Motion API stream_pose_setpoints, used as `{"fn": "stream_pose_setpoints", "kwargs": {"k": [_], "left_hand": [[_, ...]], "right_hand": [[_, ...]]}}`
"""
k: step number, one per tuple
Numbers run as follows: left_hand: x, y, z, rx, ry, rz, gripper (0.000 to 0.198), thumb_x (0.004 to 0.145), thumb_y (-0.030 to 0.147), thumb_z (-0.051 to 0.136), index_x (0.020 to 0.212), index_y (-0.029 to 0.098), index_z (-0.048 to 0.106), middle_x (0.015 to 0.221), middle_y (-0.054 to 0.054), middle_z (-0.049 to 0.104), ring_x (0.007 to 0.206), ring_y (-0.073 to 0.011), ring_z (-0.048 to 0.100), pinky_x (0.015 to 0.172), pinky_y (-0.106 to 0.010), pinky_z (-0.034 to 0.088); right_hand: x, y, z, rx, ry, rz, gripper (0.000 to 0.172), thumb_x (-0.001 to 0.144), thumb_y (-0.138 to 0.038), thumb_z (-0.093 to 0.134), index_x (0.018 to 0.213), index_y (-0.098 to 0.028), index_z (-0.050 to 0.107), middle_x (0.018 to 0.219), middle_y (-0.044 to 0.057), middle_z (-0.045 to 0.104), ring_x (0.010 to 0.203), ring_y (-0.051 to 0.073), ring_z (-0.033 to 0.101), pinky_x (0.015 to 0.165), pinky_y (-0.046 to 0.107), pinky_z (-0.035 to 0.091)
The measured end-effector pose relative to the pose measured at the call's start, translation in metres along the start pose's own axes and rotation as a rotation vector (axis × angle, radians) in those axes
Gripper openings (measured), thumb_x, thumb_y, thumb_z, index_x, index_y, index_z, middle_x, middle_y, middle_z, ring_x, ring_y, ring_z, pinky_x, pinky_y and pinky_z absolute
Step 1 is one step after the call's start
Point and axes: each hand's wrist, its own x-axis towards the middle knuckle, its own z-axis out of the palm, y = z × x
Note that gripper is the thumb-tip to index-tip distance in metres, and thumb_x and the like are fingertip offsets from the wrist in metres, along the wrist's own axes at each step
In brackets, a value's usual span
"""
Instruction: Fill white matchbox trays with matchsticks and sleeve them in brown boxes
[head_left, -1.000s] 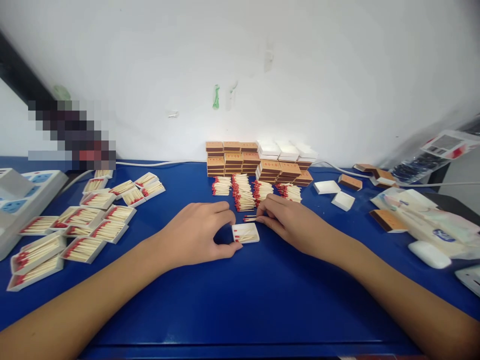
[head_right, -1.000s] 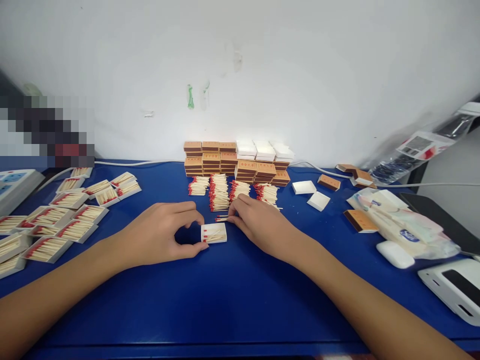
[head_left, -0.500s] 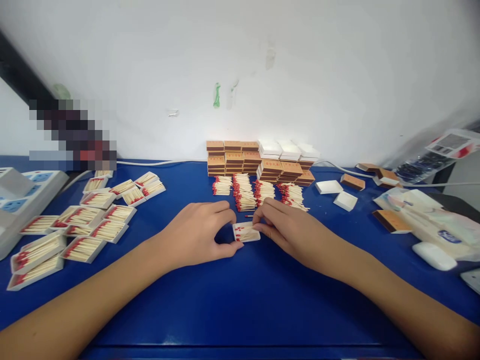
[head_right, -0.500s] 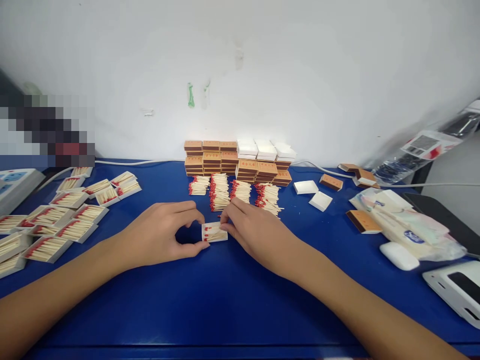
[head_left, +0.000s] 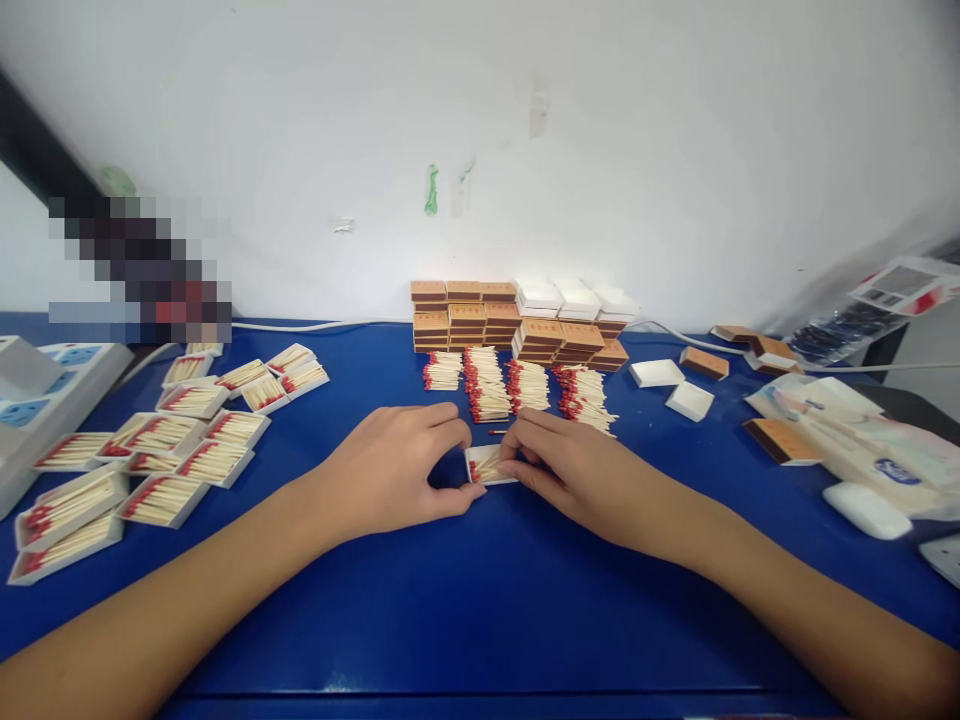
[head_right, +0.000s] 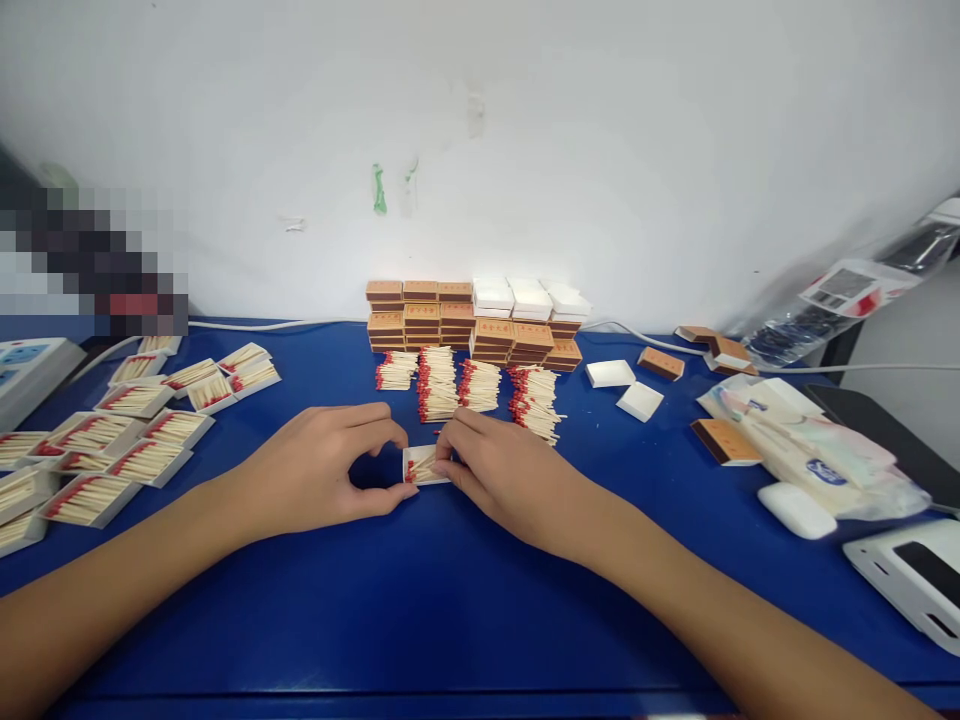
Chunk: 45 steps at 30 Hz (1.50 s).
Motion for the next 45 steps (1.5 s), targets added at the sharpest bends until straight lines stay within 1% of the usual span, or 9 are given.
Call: {"fn": "stream_pose_setpoints", "kwargs": {"k": [7,13,18,24,29,35,39,42,45], "left_hand": [[-0.001,0.002,0.000,-0.004,0.001,0.003,0.025,0.093,0.044,0.072,0.100,0.021,0.072,0.089,0.002,0.064,0.074,-0.0159,0.062,0.065,-0.032,0.043],[0.000,0.004,-0.001,-0.009,-0.023,0.014,0.026,0.092,0.044,0.072,0.101,0.020,0.072,0.090,0.001,0.065,0.074,-0.0161,0.063,0.065,-0.031,0.044],[0.000,0.004,-0.001,-0.011,-0.029,0.000,0.030,0.091,0.047,0.074,0.102,0.020,0.072,0.091,0.000,0.067,0.074,-0.0167,0.064,0.064,-0.031,0.043],[-0.001,0.006,0.002,0.000,-0.033,0.015,0.027,0.093,0.046,0.071,0.100,0.019,0.073,0.090,0.000,0.067,0.067,-0.0147,0.060,0.060,-0.031,0.041],[0.000,0.006,0.003,0.004,-0.037,0.012,0.027,0.093,0.046,0.070,0.099,0.020,0.073,0.090,0.000,0.067,0.068,-0.0150,0.061,0.061,-0.030,0.043],[0.000,0.006,0.002,0.013,-0.033,0.016,0.028,0.093,0.046,0.070,0.102,0.019,0.073,0.090,0.000,0.066,0.071,-0.0156,0.062,0.063,-0.030,0.044],[0.000,0.005,0.001,0.016,-0.037,0.005,0.029,0.094,0.046,0.069,0.102,0.019,0.073,0.090,-0.001,0.067,0.071,-0.0159,0.063,0.064,-0.031,0.044],[0.000,0.004,0.002,0.017,-0.032,0.003,0.028,0.094,0.047,0.069,0.102,0.020,0.073,0.091,-0.001,0.067,0.073,-0.0164,0.064,0.065,-0.030,0.044],[0.001,0.004,0.003,0.023,-0.026,0.002,0.028,0.093,0.047,0.070,0.101,0.020,0.073,0.090,-0.001,0.067,0.074,-0.0167,0.064,0.065,-0.030,0.044]], "right_hand": [[0.006,0.008,0.000,0.072,0.093,-0.027,0.007,0.106,-0.021,0.058,0.105,-0.022,0.065,0.097,0.005,0.065,0.084,0.019,0.061,0.068,0.030,0.045],[0.007,0.011,0.001,0.115,0.051,0.007,0.004,0.102,-0.021,0.064,0.104,-0.023,0.067,0.092,0.001,0.061,0.079,0.016,0.057,0.066,0.029,0.043],[0.008,0.008,0.001,0.142,0.061,-0.020,0.010,0.101,-0.015,0.063,0.104,-0.023,0.068,0.093,0.001,0.060,0.080,0.016,0.057,0.068,0.028,0.044],[0.006,0.007,0.002,0.193,0.019,-0.020,0.011,0.105,-0.027,0.062,0.102,-0.024,0.073,0.096,0.003,0.060,0.081,0.016,0.060,0.070,0.030,0.047],[0.006,0.005,0.002,0.150,0.038,-0.003,0.011,0.102,-0.028,0.067,0.093,-0.022,0.070,0.095,0.003,0.061,0.078,0.016,0.059,0.066,0.030,0.046],[0.012,0.024,0.003,0.019,0.192,0.069,0.010,0.103,-0.029,0.065,0.097,-0.022,0.068,0.088,0.002,0.059,0.074,0.016,0.056,0.066,0.030,0.043],[0.014,0.035,0.004,-0.105,0.137,0.078,0.009,0.103,-0.025,0.064,0.094,-0.021,0.065,0.090,0.003,0.060,0.077,0.018,0.058,0.067,0.031,0.044],[0.012,0.030,0.003,-0.157,0.155,0.022,0.010,0.105,-0.024,0.061,0.095,-0.020,0.063,0.093,0.005,0.062,0.081,0.021,0.060,0.069,0.033,0.045],[0.008,0.017,-0.001,-0.099,0.176,-0.010,0.011,0.106,-0.027,0.059,0.098,-0.021,0.063,0.095,0.005,0.063,0.084,0.021,0.061,0.070,0.033,0.046]]}}
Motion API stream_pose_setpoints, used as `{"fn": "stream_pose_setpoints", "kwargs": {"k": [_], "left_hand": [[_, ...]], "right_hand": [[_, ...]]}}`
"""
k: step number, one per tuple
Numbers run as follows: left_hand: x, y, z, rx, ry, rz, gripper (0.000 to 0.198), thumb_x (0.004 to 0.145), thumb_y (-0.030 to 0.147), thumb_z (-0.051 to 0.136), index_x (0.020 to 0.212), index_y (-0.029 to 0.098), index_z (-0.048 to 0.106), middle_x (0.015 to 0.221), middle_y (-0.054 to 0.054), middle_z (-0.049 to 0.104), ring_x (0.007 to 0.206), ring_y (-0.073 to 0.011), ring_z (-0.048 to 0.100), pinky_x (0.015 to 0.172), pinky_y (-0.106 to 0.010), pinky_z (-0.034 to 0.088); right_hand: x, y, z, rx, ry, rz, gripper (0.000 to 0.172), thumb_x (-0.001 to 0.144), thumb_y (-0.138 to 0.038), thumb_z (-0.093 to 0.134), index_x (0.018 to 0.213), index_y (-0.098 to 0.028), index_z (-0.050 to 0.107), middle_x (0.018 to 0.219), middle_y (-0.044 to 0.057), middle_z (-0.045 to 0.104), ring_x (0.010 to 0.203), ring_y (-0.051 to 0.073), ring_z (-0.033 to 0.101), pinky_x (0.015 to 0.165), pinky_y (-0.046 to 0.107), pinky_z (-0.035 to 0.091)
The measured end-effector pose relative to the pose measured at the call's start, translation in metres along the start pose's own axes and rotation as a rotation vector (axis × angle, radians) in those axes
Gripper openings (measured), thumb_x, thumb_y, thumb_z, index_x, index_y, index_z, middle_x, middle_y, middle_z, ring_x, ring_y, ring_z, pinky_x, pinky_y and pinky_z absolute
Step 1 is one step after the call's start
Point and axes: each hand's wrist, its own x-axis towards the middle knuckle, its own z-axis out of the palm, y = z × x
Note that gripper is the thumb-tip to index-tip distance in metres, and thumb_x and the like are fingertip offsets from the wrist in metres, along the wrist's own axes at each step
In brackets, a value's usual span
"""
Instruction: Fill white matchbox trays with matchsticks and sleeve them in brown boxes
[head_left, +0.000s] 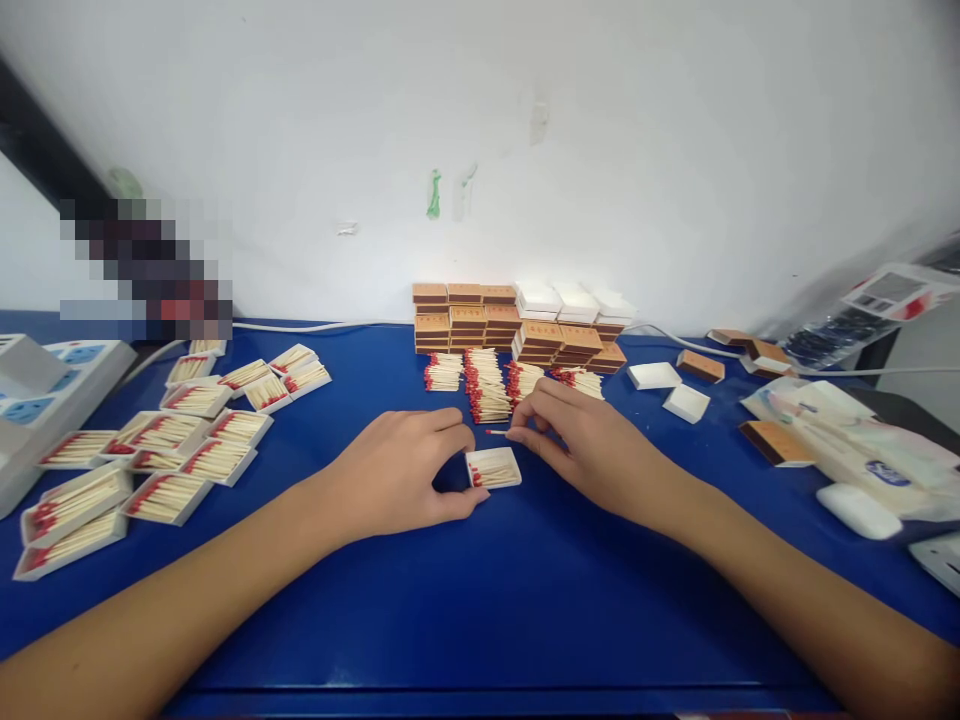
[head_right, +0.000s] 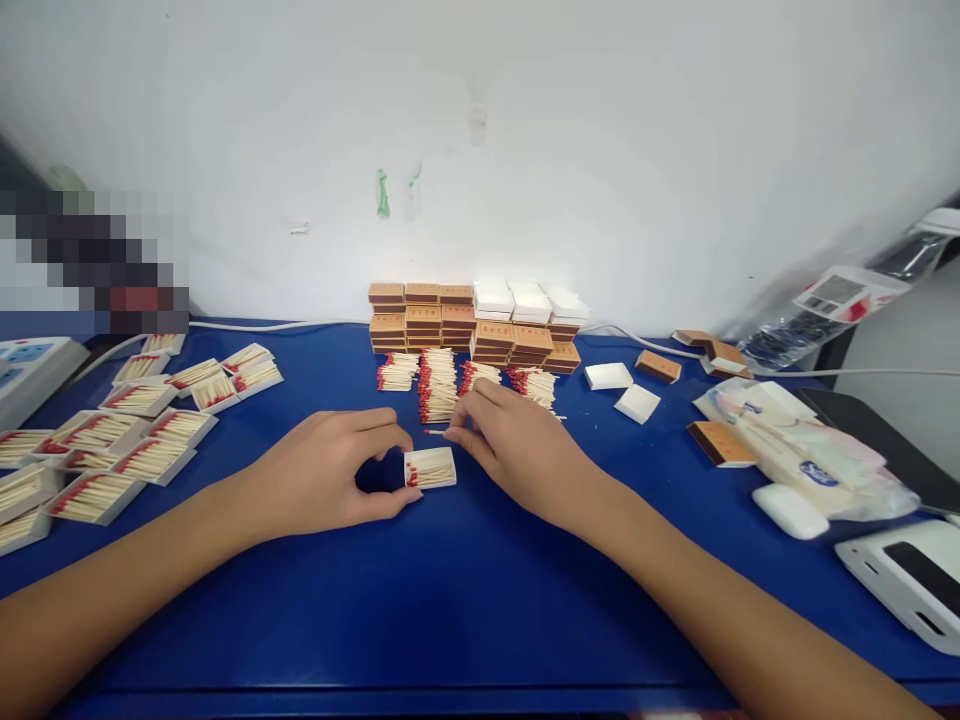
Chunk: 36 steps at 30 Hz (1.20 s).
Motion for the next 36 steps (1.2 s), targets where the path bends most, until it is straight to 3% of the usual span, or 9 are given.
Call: {"fn": "stream_pose_setpoints", "kwargs": {"k": [4,9,13,19,36], "left_hand": [[0.000,0.001,0.000,-0.007,0.002,-0.006,0.027,0.092,0.046,0.071,0.100,0.020,0.073,0.088,0.000,0.066,0.072,-0.0163,0.063,0.063,-0.030,0.043],[-0.001,0.000,0.000,-0.001,-0.002,-0.001,0.028,0.093,0.046,0.070,0.101,0.020,0.073,0.089,0.000,0.065,0.071,-0.0162,0.062,0.063,-0.031,0.042],[0.000,0.000,-0.001,-0.002,-0.012,-0.003,0.029,0.093,0.047,0.070,0.102,0.019,0.073,0.090,0.000,0.065,0.072,-0.0169,0.063,0.064,-0.032,0.043],[-0.001,0.000,-0.002,0.015,-0.007,0.011,0.029,0.094,0.046,0.070,0.102,0.019,0.074,0.090,-0.002,0.066,0.073,-0.0173,0.063,0.065,-0.031,0.043],[-0.001,-0.002,-0.002,0.025,-0.019,-0.004,0.030,0.095,0.047,0.069,0.103,0.019,0.073,0.092,-0.001,0.066,0.074,-0.0172,0.063,0.065,-0.031,0.042]], "right_hand": [[0.000,-0.009,-0.001,0.094,-0.056,-0.024,0.009,0.105,-0.025,0.061,0.098,-0.022,0.065,0.092,0.004,0.063,0.083,0.019,0.061,0.069,0.032,0.046],[0.007,0.010,0.010,0.012,0.101,-0.062,0.014,0.107,-0.022,0.055,0.108,-0.021,0.069,0.099,0.008,0.064,0.094,0.024,0.062,0.080,0.037,0.051],[0.012,0.021,0.018,-0.043,0.071,-0.082,0.015,0.106,-0.023,0.055,0.107,-0.021,0.070,0.099,0.009,0.064,0.096,0.026,0.062,0.082,0.040,0.052],[0.013,0.016,0.019,-0.042,0.060,-0.073,0.009,0.105,-0.021,0.059,0.099,-0.020,0.065,0.100,0.009,0.063,0.097,0.026,0.062,0.082,0.038,0.052],[0.010,0.014,0.019,-0.026,0.048,-0.101,0.003,0.103,-0.019,0.062,0.106,-0.021,0.062,0.104,0.009,0.064,0.098,0.026,0.062,0.082,0.039,0.053]]}}
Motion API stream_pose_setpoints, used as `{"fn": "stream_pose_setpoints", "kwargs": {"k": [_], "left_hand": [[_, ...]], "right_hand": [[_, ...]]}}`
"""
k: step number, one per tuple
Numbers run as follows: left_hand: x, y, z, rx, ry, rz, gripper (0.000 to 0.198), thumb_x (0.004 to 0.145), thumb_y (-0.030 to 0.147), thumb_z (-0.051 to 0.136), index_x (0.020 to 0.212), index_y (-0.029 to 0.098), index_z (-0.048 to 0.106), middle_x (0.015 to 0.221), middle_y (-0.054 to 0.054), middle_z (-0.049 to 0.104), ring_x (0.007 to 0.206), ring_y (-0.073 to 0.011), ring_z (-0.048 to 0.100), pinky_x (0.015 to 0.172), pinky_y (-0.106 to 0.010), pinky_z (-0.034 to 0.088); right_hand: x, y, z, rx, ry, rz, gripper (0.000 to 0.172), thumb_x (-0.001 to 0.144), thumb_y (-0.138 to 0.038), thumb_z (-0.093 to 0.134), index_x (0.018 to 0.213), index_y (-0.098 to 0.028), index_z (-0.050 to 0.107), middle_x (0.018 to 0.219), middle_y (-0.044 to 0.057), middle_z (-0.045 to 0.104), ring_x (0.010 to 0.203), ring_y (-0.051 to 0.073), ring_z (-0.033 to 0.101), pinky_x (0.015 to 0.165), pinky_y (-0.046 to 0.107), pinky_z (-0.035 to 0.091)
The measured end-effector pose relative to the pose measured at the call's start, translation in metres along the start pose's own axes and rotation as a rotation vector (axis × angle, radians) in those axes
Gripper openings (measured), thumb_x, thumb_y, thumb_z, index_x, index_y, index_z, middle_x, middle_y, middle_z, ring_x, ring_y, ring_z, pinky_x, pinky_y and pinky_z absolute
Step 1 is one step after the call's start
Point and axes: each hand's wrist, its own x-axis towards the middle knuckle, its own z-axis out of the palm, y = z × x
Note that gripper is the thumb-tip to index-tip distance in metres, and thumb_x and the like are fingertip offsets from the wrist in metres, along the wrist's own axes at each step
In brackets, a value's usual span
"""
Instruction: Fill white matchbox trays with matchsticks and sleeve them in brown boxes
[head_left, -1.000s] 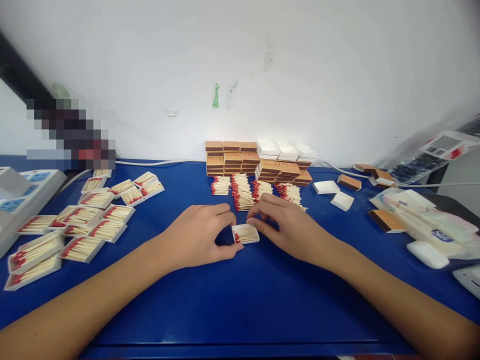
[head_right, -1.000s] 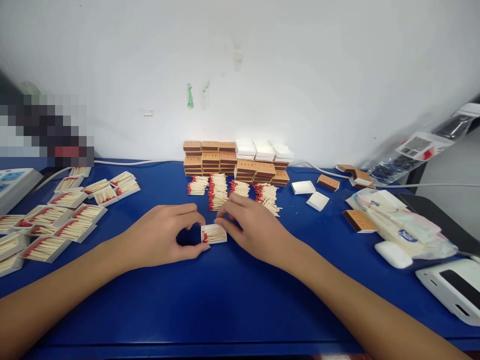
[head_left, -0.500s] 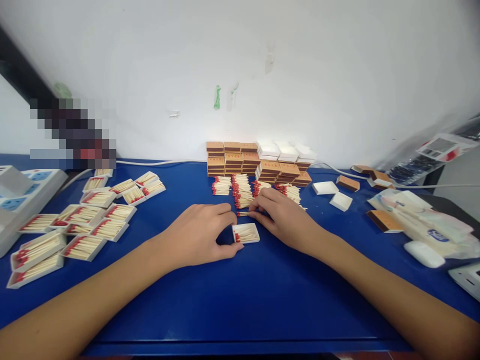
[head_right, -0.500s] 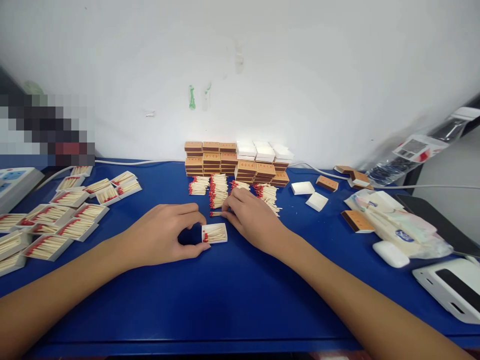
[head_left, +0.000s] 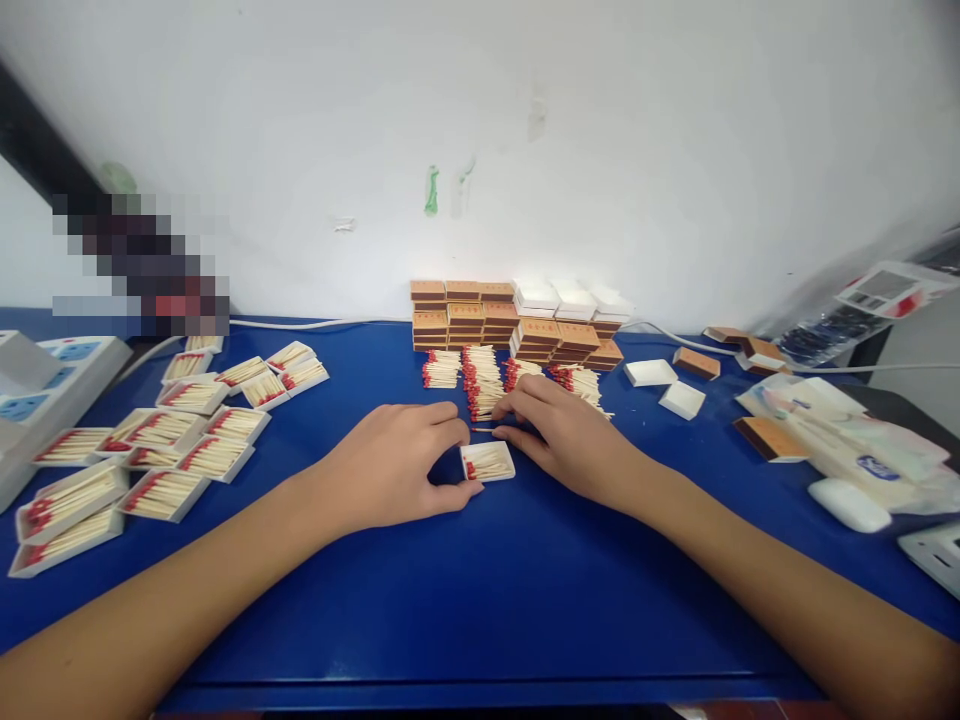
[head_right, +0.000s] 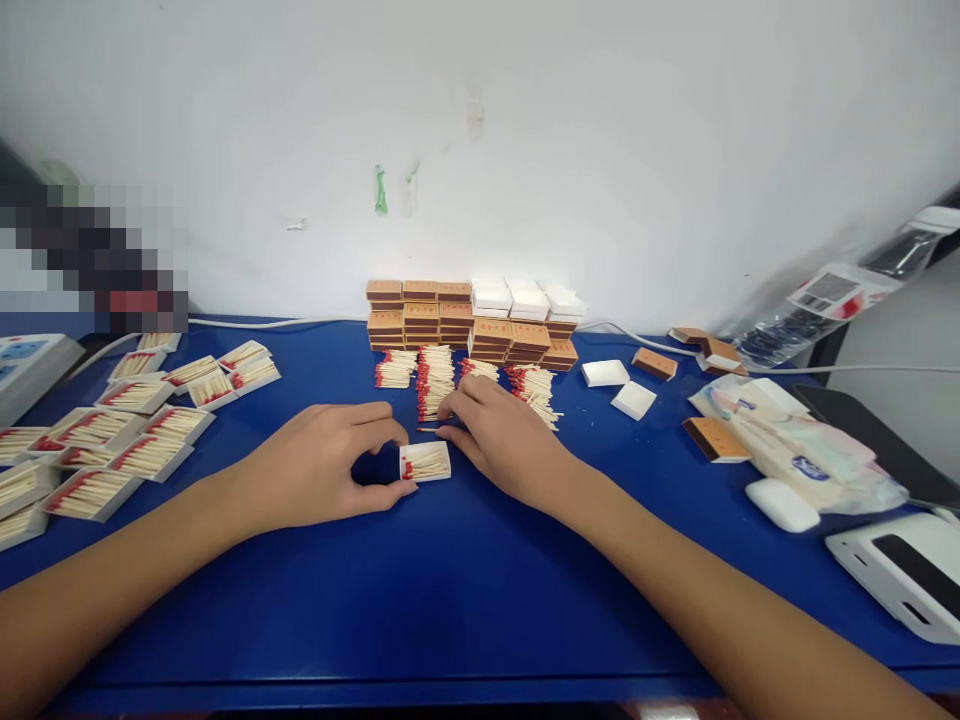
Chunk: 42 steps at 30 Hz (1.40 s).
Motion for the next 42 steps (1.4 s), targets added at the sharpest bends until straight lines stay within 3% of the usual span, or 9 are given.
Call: {"fn": "stream_pose_setpoints", "kwargs": {"k": [8,16,21,25,30,34,42], "left_hand": [[0.000,-0.001,0.001,-0.009,0.018,0.006,0.030,0.095,0.047,0.070,0.103,0.019,0.073,0.092,-0.001,0.067,0.073,-0.0161,0.062,0.064,-0.030,0.041],[-0.001,-0.001,0.000,-0.003,0.023,0.002,0.028,0.094,0.046,0.071,0.103,0.020,0.073,0.091,0.000,0.066,0.071,-0.0160,0.062,0.063,-0.031,0.041],[0.001,-0.003,0.001,0.009,0.039,0.003,0.028,0.094,0.046,0.071,0.103,0.019,0.073,0.091,0.000,0.066,0.074,-0.0173,0.064,0.064,-0.031,0.041],[0.002,-0.003,0.003,0.012,0.033,-0.005,0.028,0.093,0.045,0.072,0.100,0.019,0.073,0.091,-0.001,0.067,0.073,-0.0167,0.063,0.064,-0.031,0.041],[0.002,-0.003,0.002,0.009,0.032,-0.011,0.029,0.094,0.048,0.070,0.102,0.019,0.073,0.091,-0.001,0.066,0.075,-0.0173,0.064,0.065,-0.031,0.042],[0.000,-0.003,0.000,0.010,0.020,-0.016,0.030,0.095,0.047,0.070,0.104,0.019,0.073,0.092,-0.001,0.067,0.073,-0.0169,0.063,0.064,-0.031,0.042],[0.001,0.000,-0.003,0.022,0.007,-0.011,0.031,0.095,0.048,0.069,0.104,0.019,0.073,0.094,-0.001,0.068,0.073,-0.0173,0.064,0.064,-0.032,0.042]], "right_hand": [[0.001,0.001,0.002,-0.009,0.016,0.004,0.004,0.103,-0.020,0.062,0.107,-0.021,0.064,0.105,0.010,0.065,0.097,0.026,0.063,0.080,0.038,0.053],[0.002,0.001,0.001,-0.054,-0.021,-0.002,0.010,0.104,-0.015,0.058,0.096,-0.020,0.060,0.099,0.009,0.064,0.093,0.025,0.063,0.078,0.036,0.052],[-0.001,-0.011,-0.010,-0.053,0.018,-0.011,0.008,0.106,-0.019,0.058,0.098,-0.021,0.059,0.100,0.008,0.063,0.093,0.024,0.063,0.076,0.036,0.051],[-0.003,-0.024,-0.014,0.019,-0.049,-0.040,0.005,0.105,-0.018,0.059,0.101,-0.020,0.062,0.102,0.008,0.064,0.093,0.023,0.063,0.076,0.034,0.051],[-0.001,-0.008,-0.009,0.057,0.048,-0.018,0.013,0.106,-0.019,0.057,0.113,-0.019,0.068,0.100,0.008,0.064,0.094,0.024,0.062,0.081,0.037,0.051],[0.000,0.008,-0.002,-0.009,0.036,-0.030,0.019,0.106,-0.018,0.056,0.116,-0.019,0.073,0.096,0.008,0.063,0.093,0.025,0.060,0.079,0.039,0.051],[0.001,0.006,0.003,-0.029,0.038,-0.006,0.018,0.105,-0.020,0.057,0.116,-0.023,0.071,0.099,0.008,0.062,0.095,0.025,0.063,0.081,0.038,0.053]]}}
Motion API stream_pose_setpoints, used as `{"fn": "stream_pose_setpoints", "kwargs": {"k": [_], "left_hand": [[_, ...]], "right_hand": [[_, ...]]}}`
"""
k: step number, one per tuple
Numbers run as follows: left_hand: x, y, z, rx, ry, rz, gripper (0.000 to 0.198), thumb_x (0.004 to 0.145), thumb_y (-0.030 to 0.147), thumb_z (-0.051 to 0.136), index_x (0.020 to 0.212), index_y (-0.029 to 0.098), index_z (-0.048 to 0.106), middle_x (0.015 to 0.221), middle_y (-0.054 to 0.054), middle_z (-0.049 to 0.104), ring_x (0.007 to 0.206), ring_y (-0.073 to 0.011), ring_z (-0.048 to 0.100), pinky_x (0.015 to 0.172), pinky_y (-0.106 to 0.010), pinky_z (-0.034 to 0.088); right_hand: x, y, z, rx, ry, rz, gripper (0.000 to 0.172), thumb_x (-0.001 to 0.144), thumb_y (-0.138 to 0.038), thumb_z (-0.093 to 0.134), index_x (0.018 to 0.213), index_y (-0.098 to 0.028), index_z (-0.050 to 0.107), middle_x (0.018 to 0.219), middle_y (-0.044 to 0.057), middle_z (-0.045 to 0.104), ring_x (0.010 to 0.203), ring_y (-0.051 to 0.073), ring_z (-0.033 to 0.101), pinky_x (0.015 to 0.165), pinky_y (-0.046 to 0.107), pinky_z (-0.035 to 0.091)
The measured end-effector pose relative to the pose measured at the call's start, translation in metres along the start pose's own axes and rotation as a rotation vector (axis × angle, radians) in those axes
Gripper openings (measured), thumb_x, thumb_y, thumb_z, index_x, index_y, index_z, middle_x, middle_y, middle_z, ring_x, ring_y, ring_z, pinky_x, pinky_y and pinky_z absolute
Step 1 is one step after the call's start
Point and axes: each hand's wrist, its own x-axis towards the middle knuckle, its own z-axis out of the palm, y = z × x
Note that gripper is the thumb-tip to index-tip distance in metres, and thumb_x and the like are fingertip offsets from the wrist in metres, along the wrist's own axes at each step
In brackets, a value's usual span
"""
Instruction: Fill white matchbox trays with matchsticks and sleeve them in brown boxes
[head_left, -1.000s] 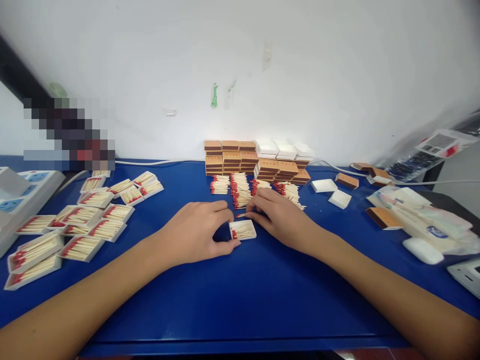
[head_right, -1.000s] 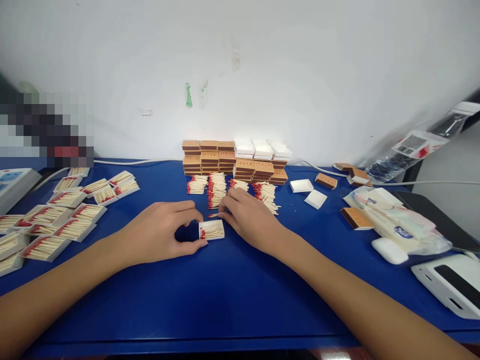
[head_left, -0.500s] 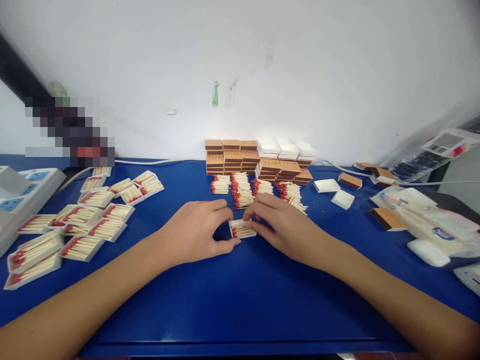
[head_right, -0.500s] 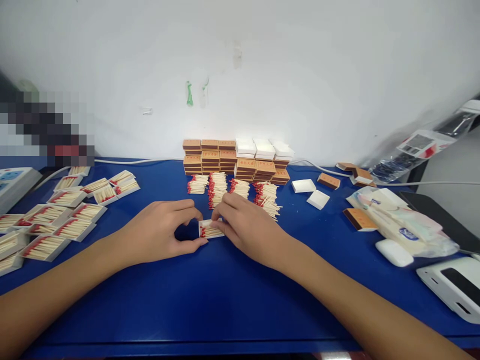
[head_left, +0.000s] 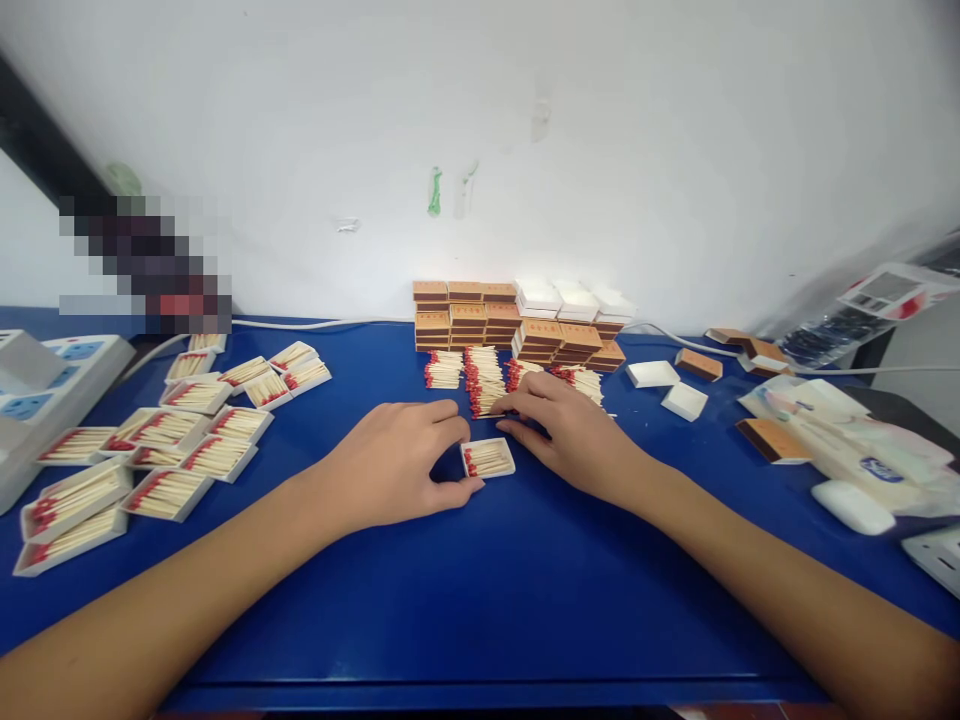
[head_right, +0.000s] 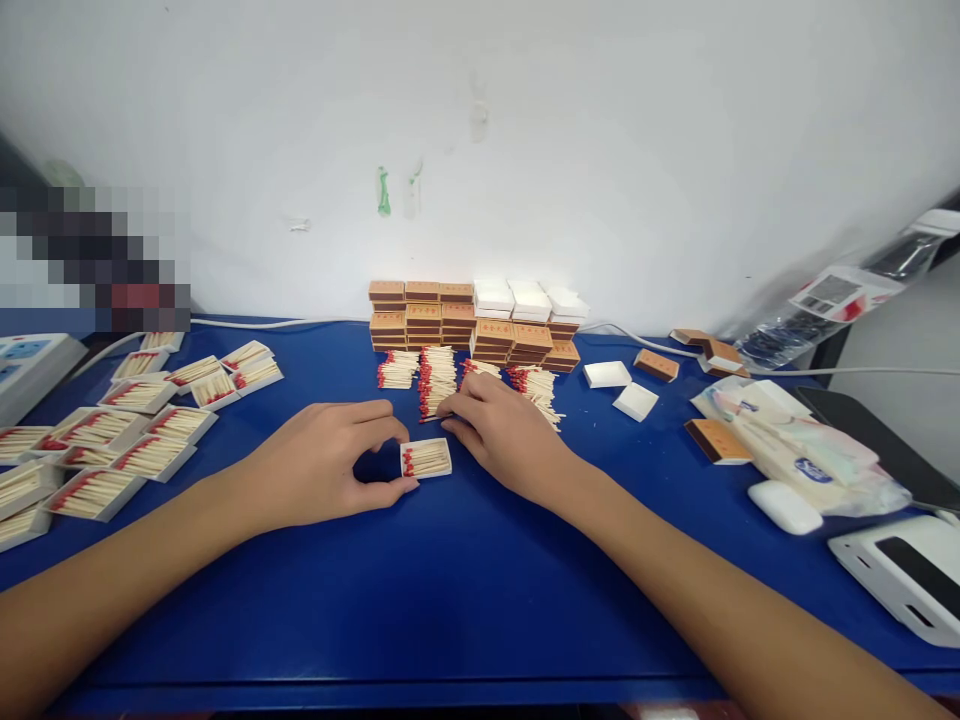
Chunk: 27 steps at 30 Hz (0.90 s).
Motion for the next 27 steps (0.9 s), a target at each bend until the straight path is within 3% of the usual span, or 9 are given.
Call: {"fn": "stream_pose_setpoints", "kwargs": {"k": [4,18,27], "left_hand": [[-0.0002,0.0007,-0.0003,0.007,0.000,0.002,0.029,0.095,0.047,0.069,0.104,0.019,0.073,0.095,-0.002,0.069,0.075,-0.0178,0.065,0.065,-0.032,0.043],[-0.0002,-0.0002,0.0004,0.025,0.008,0.012,0.030,0.096,0.048,0.069,0.104,0.019,0.073,0.094,-0.002,0.069,0.074,-0.0173,0.065,0.064,-0.031,0.043],[-0.0005,-0.0002,0.0007,0.034,0.013,0.014,0.029,0.095,0.047,0.069,0.104,0.019,0.073,0.094,-0.002,0.070,0.072,-0.0171,0.065,0.063,-0.031,0.044]], "right_hand": [[0.0009,-0.0005,0.0011,0.009,-0.014,0.005,0.015,0.106,-0.020,0.056,0.109,-0.022,0.070,0.098,0.008,0.062,0.094,0.025,0.062,0.080,0.038,0.052],[0.0010,0.0002,0.0023,0.019,0.000,0.010,0.016,0.105,-0.020,0.057,0.115,-0.023,0.069,0.100,0.008,0.063,0.097,0.026,0.063,0.083,0.040,0.054],[0.0022,0.0007,0.0018,0.063,-0.007,0.025,0.008,0.104,-0.018,0.060,0.098,-0.022,0.064,0.095,0.006,0.063,0.091,0.023,0.061,0.076,0.035,0.051]]}}
